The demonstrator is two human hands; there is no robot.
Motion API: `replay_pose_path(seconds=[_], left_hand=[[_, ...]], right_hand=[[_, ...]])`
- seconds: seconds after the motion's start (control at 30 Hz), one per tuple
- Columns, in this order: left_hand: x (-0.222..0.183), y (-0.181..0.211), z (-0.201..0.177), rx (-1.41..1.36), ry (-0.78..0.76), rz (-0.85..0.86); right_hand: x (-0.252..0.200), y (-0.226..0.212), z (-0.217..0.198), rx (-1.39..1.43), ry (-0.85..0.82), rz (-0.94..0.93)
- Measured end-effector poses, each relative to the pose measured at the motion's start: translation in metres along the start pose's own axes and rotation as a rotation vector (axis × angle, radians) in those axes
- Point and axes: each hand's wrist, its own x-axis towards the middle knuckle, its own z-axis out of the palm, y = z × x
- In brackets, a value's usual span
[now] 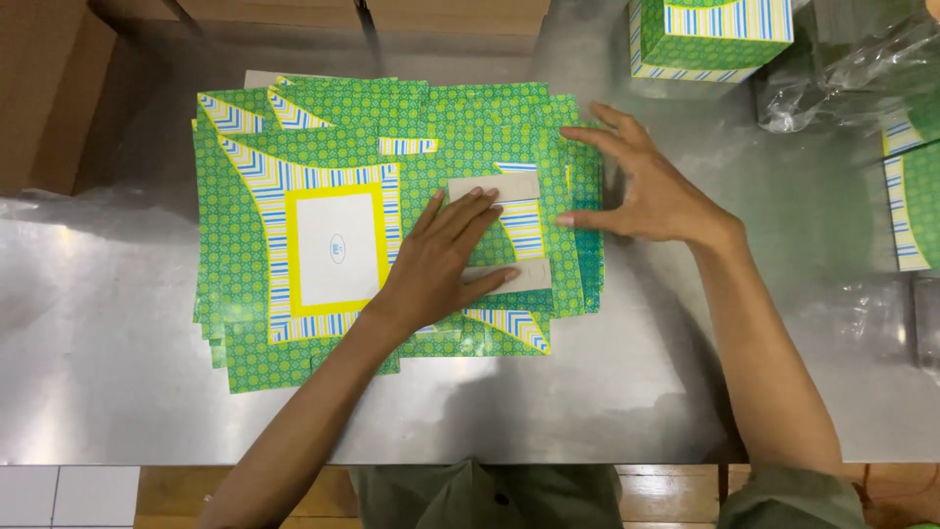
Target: The person assembles flat, patterned paper boxes by folding along pre-scored lines and tucking flaps into slots. They handle multiple units one at a time, aligning edges and securing tabs to form the box shape on a metal work surface.
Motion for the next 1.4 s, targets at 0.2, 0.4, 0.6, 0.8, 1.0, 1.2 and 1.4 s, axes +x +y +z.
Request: replay_pose_path(seconds=[0.2, 0.4, 0.6, 0.8, 1.0, 1.2, 1.4], left_hand=[[0.001, -0.002, -0.001, -0.054, 0.036, -0.036], [0.0, -0.004, 0.003, -0.034, 0.053, -0.031], [0.004, -0.019, -0.022, -0.298, -0.056, -0.042], [0.004, -0.026, -0.018, -0.342, -0.046, -0.019], [0.004, -0.03, -0.013, -0.358, -0.067, -0.019], [0.005, -0.03, -0.015, -0.359, -0.066, -0.019], [0.006, -0.024, -0.015, -0.283, -0.054, -0.026]], right_hand=[[0.005, 0.009, 0.034, -0.127, -0.167, 0.022], [0.007, 0.011, 0.055, -0.184, -0.094, 0.034], [0.006, -0.004, 0.071, -0.182, -0.07, 0.053], [0.005, -0.011, 0.08, -0.185, 0.022, -0.022], [0.005, -0.023, 0.116, -0.154, 0.159, -0.058], [0.001, -0.026, 0.134, -0.203, 0.227, -0.069], [0.01, -0.013, 0.1, -0.181, 0.016, -0.056]])
